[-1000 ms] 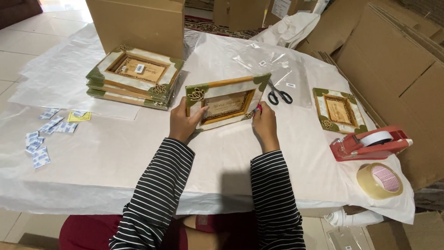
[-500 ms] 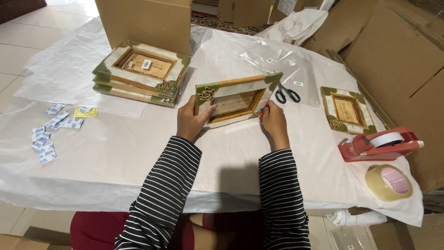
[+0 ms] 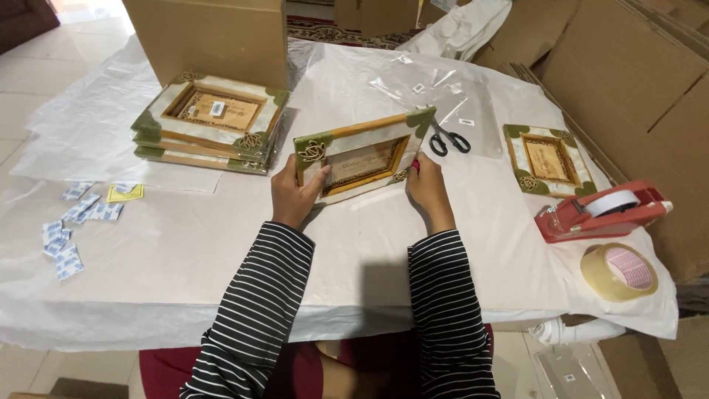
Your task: Decorating the borders of picture frames with small adhesive ornaments and adjusting the frame backing.
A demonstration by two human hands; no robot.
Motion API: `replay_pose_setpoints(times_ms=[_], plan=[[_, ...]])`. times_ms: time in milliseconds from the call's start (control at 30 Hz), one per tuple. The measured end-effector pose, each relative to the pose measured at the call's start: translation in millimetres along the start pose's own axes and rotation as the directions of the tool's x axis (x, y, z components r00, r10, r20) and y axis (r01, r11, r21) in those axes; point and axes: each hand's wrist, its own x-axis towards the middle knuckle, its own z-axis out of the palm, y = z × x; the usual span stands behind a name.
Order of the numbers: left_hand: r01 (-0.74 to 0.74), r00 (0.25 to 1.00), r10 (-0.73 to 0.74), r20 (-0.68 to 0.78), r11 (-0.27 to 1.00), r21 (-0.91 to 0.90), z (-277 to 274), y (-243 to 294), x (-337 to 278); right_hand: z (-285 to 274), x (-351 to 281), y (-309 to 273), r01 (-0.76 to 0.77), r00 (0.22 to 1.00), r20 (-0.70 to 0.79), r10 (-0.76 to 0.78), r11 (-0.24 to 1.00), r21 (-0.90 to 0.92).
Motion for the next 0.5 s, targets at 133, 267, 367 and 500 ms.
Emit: replay_pose_setpoints(times_ms=[133,267,367,500], plan=[[-0.008,1.000,0.008,0.024,1.000,-0.007,1.7,-8.2,-4.0,-4.7,-0.7,-4.3,0.007,0.999,-0.054,-0.001,0.993,0.114],[0.012,0.999,-0.012,0.032,1.000,-0.009,3.2,-15.5,-7.9,-3.3,-4.3,-10.1,0.050,0.993,-0.112,-0.027,0.978,0.203],[0.012,1.000,-0.012,0.017,1.000,-0.001,1.3,-8.8,-5.4,-2.8,-8.9,-23.7,0.059,0.989,-0.144,-0.025,0.970,0.236],[0.004,1.000,-0.004,-0.006,1.000,-0.019,-0.7,4.4,-0.1,7.6,-5.5,-13.0,0.106,0.975,-0.221,-0.038,0.947,0.303]])
